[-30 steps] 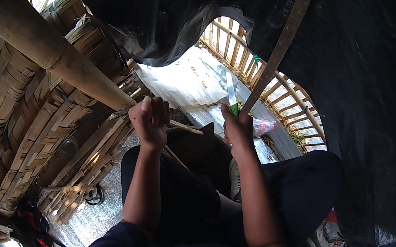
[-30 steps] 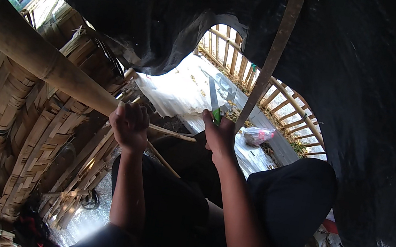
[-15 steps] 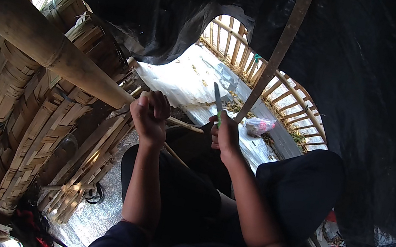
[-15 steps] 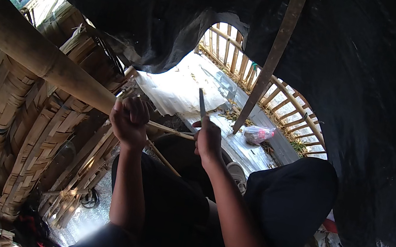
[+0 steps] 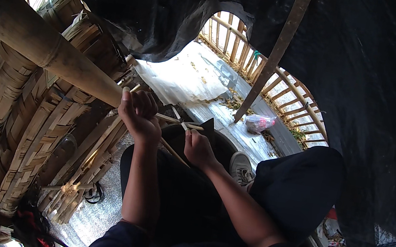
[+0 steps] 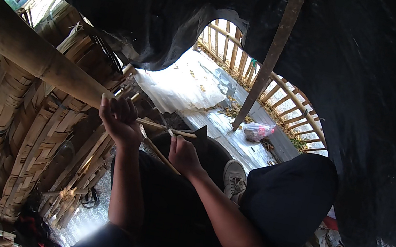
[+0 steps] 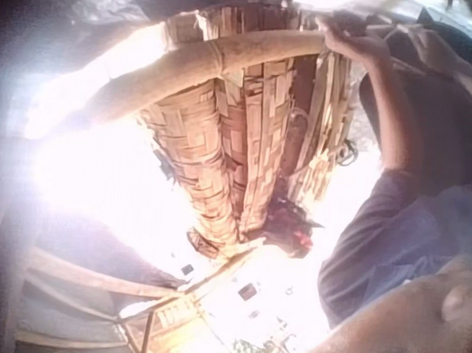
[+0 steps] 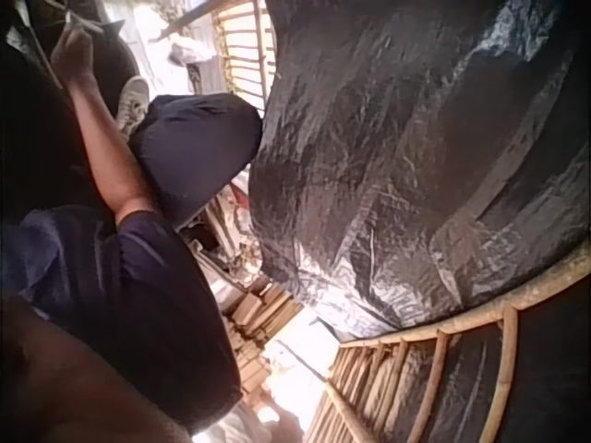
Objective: Shaving or carving a thin wooden stick using a small utility knife.
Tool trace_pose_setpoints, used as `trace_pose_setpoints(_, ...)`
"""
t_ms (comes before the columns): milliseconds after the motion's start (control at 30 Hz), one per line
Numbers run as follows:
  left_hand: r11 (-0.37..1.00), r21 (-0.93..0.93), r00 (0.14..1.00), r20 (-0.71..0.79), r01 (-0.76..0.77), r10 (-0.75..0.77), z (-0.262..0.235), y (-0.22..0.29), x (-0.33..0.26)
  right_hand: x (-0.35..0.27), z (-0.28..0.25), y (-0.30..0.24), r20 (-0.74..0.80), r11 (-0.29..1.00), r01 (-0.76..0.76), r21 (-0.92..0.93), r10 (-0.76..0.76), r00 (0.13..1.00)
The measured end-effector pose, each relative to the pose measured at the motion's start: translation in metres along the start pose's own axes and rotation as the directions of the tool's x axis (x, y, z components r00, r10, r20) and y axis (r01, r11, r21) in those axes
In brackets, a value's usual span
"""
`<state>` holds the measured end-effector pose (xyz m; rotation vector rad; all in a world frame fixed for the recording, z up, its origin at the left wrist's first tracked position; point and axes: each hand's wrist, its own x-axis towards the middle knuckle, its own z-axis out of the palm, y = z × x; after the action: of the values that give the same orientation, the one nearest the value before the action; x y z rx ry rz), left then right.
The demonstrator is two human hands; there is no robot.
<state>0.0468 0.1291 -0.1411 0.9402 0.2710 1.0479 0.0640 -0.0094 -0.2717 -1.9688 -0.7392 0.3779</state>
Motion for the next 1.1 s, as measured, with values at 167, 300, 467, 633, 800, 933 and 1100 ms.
trace_pose_setpoints(167, 1.000, -0.009, 0.999, -0.050, -0.009, 0.009, 0.001, 0.001, -0.003, -0.014, 0.004, 0.019, 0.035, 0.998, -0.039, 0.042, 0.038, 0.999)
trace_pose_setpoints(300, 0.999, 0.044, 0.989, -0.146, -0.003, 0.009, 0.003, -0.002, 0.000, -0.005, 0.005, 0.024, 0.016, 0.999, -0.012, 0.048, 0.011, 1.000)
trace_pose_setpoints(467, 0.999, -0.043, 0.995, 0.092, 0.032, -0.028, -0.001, -0.001, -0.004, -0.001, -0.002, 0.019, 0.028, 0.998, 0.004, 0.069, -0.006, 1.000)
trace_pose_setpoints(633, 0.998, -0.058, 0.995, 0.104, 0.004, 0.002, -0.010, -0.005, 0.001, 0.013, -0.004, 0.002, 0.007, 0.996, 0.083, 0.029, -0.083, 0.997)
trace_pose_setpoints(800, 0.998, -0.040, 0.989, 0.137, -0.041, 0.046, -0.005, -0.006, -0.002, -0.012, 0.011, 0.042, -0.049, 0.999, 0.017, 0.047, -0.015, 0.999)
trace_pose_setpoints(933, 0.996, -0.007, 0.986, 0.142, -0.086, 0.086, -0.012, -0.010, -0.002, -0.009, 0.014, 0.037, 0.032, 0.948, -0.299, -0.108, 0.304, 0.952)
trace_pose_setpoints(1100, 0.996, -0.016, 0.990, 0.109, -0.084, 0.085, -0.004, -0.015, -0.002, 0.002, -0.003, -0.003, 0.010, 0.993, -0.065, 0.098, 0.064, 0.998)
